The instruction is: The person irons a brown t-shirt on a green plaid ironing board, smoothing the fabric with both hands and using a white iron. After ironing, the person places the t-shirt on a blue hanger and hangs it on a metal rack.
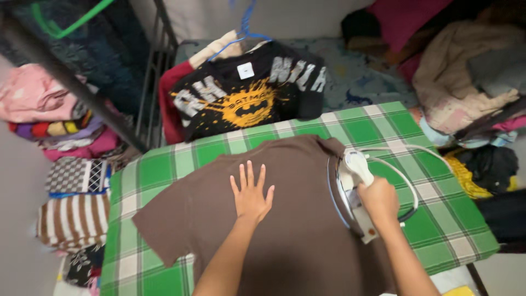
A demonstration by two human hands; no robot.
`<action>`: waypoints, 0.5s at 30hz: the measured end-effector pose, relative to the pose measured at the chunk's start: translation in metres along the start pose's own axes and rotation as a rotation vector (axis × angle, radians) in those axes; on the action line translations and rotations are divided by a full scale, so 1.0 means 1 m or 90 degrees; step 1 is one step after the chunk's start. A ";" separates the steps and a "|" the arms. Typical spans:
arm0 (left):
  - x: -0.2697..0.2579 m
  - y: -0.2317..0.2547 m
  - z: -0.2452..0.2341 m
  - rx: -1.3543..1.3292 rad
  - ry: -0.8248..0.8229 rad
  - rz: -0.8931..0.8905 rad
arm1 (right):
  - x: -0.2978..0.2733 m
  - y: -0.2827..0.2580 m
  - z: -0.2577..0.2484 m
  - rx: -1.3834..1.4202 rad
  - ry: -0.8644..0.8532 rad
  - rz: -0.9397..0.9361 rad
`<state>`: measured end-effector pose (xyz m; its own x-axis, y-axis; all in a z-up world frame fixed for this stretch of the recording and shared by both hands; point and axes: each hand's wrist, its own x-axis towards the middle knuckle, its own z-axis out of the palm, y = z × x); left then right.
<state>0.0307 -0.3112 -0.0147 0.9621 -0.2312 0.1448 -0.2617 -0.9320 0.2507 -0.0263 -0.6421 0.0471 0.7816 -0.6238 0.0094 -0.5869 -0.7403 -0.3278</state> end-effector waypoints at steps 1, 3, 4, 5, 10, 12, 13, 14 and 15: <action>0.008 0.007 0.005 -0.022 0.023 0.030 | 0.000 0.013 0.005 0.009 -0.008 0.001; 0.029 0.023 0.011 -0.065 0.073 0.085 | 0.001 0.034 0.012 0.049 -0.039 -0.047; 0.043 0.032 0.012 -0.049 0.088 0.137 | 0.001 0.043 0.013 0.079 -0.061 -0.092; 0.060 0.044 0.012 -0.032 0.103 0.190 | -0.001 0.048 0.014 0.074 -0.095 -0.081; 0.158 0.119 0.011 -0.206 -0.166 0.307 | -0.023 0.041 0.004 0.122 -0.286 -0.079; 0.200 0.148 0.027 -0.213 -0.191 0.398 | -0.029 0.036 -0.005 0.145 -0.283 -0.096; 0.216 0.163 0.039 -0.194 -0.278 0.379 | -0.029 0.032 -0.007 0.159 -0.279 -0.105; 0.230 0.178 0.054 -0.173 -0.365 0.362 | -0.027 0.029 -0.006 0.129 -0.293 -0.067; 0.244 0.191 0.071 -0.151 -0.452 0.346 | -0.023 0.029 -0.004 0.100 -0.306 -0.029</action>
<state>0.2210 -0.5654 0.0009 0.5034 -0.8101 -0.3006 -0.6253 -0.5816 0.5203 -0.0622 -0.6495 0.0410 0.8362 -0.3791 -0.3964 -0.5402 -0.6945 -0.4752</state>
